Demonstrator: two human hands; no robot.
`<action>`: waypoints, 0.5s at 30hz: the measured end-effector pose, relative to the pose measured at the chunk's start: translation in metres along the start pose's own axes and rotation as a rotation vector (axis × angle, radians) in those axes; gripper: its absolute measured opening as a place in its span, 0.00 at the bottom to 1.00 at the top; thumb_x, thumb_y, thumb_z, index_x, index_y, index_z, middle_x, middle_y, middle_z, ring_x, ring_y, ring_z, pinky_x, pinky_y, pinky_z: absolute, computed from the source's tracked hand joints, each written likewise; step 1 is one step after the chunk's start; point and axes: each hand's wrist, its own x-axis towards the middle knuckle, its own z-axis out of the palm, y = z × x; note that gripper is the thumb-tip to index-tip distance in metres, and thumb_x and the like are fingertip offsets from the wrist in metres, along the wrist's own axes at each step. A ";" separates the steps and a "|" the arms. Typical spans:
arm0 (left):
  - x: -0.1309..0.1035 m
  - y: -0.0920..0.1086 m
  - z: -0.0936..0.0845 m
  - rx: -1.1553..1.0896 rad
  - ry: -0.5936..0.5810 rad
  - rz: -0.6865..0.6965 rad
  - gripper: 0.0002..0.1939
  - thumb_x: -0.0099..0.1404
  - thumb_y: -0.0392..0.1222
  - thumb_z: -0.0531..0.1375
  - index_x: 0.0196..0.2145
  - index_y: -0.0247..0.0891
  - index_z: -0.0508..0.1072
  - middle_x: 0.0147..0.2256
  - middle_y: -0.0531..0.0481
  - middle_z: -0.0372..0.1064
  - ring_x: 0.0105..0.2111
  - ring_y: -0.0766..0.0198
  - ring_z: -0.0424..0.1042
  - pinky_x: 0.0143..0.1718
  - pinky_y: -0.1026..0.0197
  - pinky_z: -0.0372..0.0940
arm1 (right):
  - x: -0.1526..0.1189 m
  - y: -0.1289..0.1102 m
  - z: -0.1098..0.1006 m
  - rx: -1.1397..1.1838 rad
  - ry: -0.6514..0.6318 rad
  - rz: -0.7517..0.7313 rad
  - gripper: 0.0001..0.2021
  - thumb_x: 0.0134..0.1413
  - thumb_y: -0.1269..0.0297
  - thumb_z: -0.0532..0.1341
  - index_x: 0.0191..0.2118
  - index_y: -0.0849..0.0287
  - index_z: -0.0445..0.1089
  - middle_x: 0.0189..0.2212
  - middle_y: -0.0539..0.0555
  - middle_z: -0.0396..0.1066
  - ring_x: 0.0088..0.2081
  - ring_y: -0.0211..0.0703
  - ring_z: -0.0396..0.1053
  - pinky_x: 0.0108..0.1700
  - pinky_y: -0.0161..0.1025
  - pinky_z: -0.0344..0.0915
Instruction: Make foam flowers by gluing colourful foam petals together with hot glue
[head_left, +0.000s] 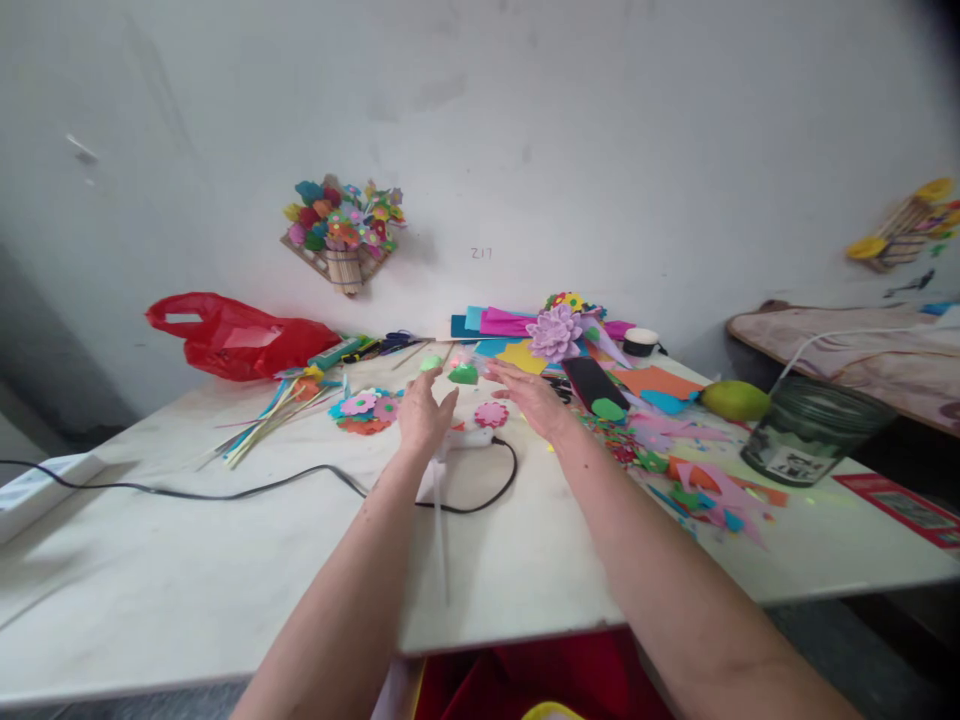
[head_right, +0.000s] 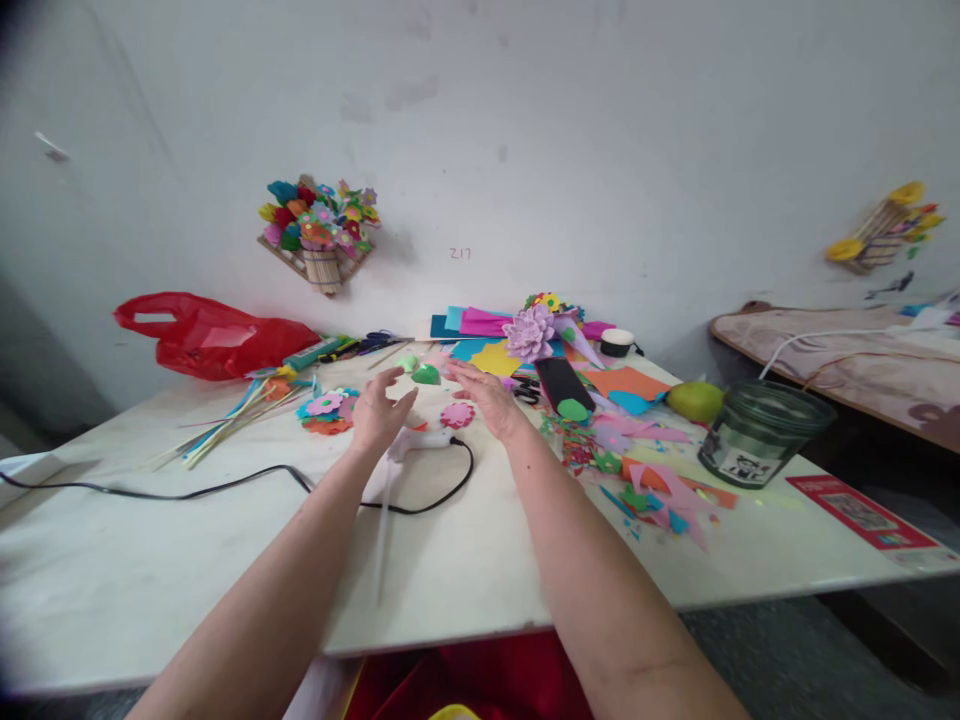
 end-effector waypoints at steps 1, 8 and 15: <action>0.000 -0.001 0.001 -0.012 0.018 0.021 0.23 0.56 0.45 0.57 0.50 0.40 0.63 0.45 0.44 0.67 0.45 0.58 0.66 0.42 0.58 0.61 | 0.000 -0.001 0.003 0.044 -0.015 0.012 0.14 0.50 0.59 0.56 0.43 0.51 0.70 0.56 0.52 0.58 0.51 0.43 0.61 0.43 0.39 0.63; 0.004 -0.007 -0.001 -0.230 0.002 0.027 0.24 0.51 0.49 0.61 0.45 0.38 0.66 0.41 0.46 0.69 0.43 0.60 0.67 0.42 0.58 0.62 | -0.001 -0.002 0.013 0.200 -0.144 0.049 0.12 0.47 0.61 0.59 0.39 0.54 0.72 0.54 0.54 0.60 0.48 0.43 0.63 0.44 0.41 0.63; 0.003 0.001 -0.022 -0.597 -0.339 0.039 0.24 0.50 0.48 0.62 0.44 0.36 0.69 0.39 0.46 0.71 0.39 0.60 0.70 0.39 0.61 0.64 | -0.004 -0.008 0.012 0.254 -0.214 0.078 0.11 0.44 0.61 0.61 0.36 0.57 0.73 0.44 0.56 0.69 0.44 0.43 0.66 0.44 0.43 0.62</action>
